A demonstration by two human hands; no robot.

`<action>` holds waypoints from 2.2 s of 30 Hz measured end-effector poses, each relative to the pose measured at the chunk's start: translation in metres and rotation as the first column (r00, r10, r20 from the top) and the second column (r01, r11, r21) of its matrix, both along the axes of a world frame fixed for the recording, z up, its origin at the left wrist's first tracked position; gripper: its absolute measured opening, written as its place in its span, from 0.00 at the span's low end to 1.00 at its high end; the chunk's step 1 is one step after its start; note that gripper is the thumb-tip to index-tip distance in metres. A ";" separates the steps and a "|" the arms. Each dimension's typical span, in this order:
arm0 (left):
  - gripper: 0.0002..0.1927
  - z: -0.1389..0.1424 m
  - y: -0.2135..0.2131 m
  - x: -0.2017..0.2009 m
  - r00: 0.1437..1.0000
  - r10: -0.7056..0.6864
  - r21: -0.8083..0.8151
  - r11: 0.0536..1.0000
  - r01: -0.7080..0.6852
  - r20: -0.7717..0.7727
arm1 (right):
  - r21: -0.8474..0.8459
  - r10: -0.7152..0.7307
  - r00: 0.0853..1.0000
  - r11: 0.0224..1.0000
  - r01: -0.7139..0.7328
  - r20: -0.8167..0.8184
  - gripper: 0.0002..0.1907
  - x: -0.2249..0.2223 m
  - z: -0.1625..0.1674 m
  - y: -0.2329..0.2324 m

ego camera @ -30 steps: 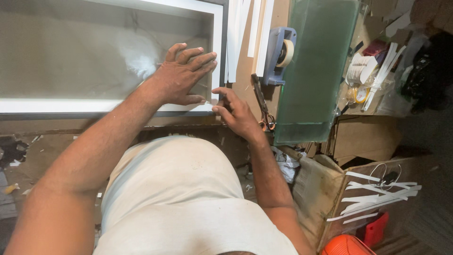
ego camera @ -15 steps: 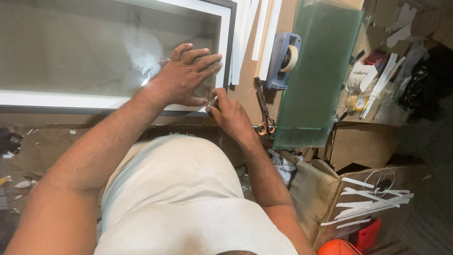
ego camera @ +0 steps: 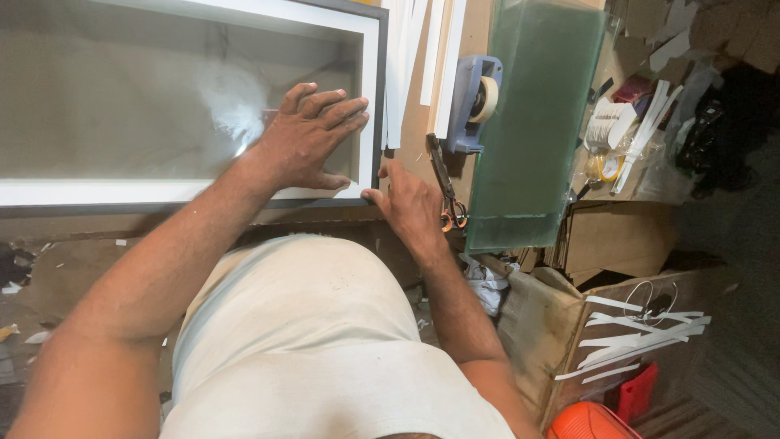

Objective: The person works at a workbench on a rectangular framed glass panel, pressing and aligning white paper strips along the frame edges and using a tape dispenser to secure them. They reposition the frame, trim strips with scissors, use pliers on the frame edge, and lift the frame to check it.

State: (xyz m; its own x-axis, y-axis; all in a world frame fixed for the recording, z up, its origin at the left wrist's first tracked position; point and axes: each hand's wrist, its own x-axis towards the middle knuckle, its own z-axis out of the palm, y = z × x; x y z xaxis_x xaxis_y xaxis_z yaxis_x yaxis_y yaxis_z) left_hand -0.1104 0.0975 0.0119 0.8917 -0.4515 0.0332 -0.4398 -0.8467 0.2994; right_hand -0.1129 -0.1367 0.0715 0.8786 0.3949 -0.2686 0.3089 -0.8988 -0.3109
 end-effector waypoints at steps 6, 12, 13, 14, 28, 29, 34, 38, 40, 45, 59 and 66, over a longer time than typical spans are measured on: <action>0.56 0.009 -0.003 0.002 0.998 -0.013 0.063 0.998 0.017 -0.060 | 0.472 -0.669 0.663 0.729 0.496 0.337 0.20 0.041 -0.023 -0.056; 0.51 0.016 -0.004 0.004 0.998 -0.008 -0.069 0.998 0.003 -0.068 | 0.558 -0.711 0.605 0.357 0.749 -0.358 0.14 0.085 -0.033 -0.099; 0.50 0.017 -0.004 0.005 0.998 -0.003 -0.077 0.997 -0.003 -0.067 | 0.557 -0.688 0.626 0.377 0.740 -0.367 0.14 0.089 -0.031 -0.100; 0.49 0.018 -0.005 0.006 0.998 0.004 -0.092 0.996 -0.010 -0.069 | 0.553 -0.666 0.643 0.395 0.734 -0.378 0.14 0.091 -0.030 -0.102; 0.14 0.021 -0.024 0.015 0.982 0.158 -0.187 0.973 -0.136 0.107 | 0.795 -0.580 0.695 0.127 0.593 -0.425 0.10 0.063 -0.038 -0.108; 0.12 0.020 -0.025 0.016 0.980 0.164 -0.195 0.971 -0.140 0.115 | 0.801 -0.596 0.716 0.192 0.566 -0.363 0.10 0.062 -0.042 -0.108; 0.04 0.015 -0.031 0.024 0.961 0.211 -0.217 0.961 -0.170 0.179 | 0.806 -0.676 0.731 0.380 0.453 -0.093 0.09 0.059 -0.049 -0.103; 0.02 0.016 -0.039 0.031 0.954 0.244 -0.190 0.959 -0.210 0.176 | 0.672 -0.598 0.758 0.676 0.303 0.261 0.08 0.060 -0.048 -0.114; 0.03 0.018 -0.042 0.035 0.952 0.258 -0.174 0.958 -0.230 0.166 | 0.578 -0.511 0.781 0.779 0.243 0.359 0.07 0.062 -0.044 -0.124; 0.04 0.023 -0.050 0.045 0.957 0.263 -0.111 0.962 -0.250 0.125 | 0.220 -0.388 0.907 0.911 0.350 0.166 0.10 0.070 -0.014 -0.143; 0.53 0.003 -0.042 0.073 0.850 0.521 -0.077 0.847 -0.526 -0.077 | 0.719 -0.035 0.922 0.614 0.325 -0.387 0.08 0.182 0.021 -0.041; 0.54 0.011 -0.034 0.078 0.826 0.553 -0.019 0.830 -0.558 -0.104 | 0.736 0.285 0.879 0.669 0.103 -0.382 0.23 0.243 0.006 0.052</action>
State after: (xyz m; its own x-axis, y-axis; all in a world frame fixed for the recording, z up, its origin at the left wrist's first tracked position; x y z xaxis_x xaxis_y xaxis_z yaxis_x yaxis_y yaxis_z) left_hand -0.0326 0.0636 0.0231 0.9913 0.1213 -0.0512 0.1316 -0.9237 0.3599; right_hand 0.1299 -0.0850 0.0777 0.6880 0.6989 -0.1956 0.0341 -0.3004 -0.9532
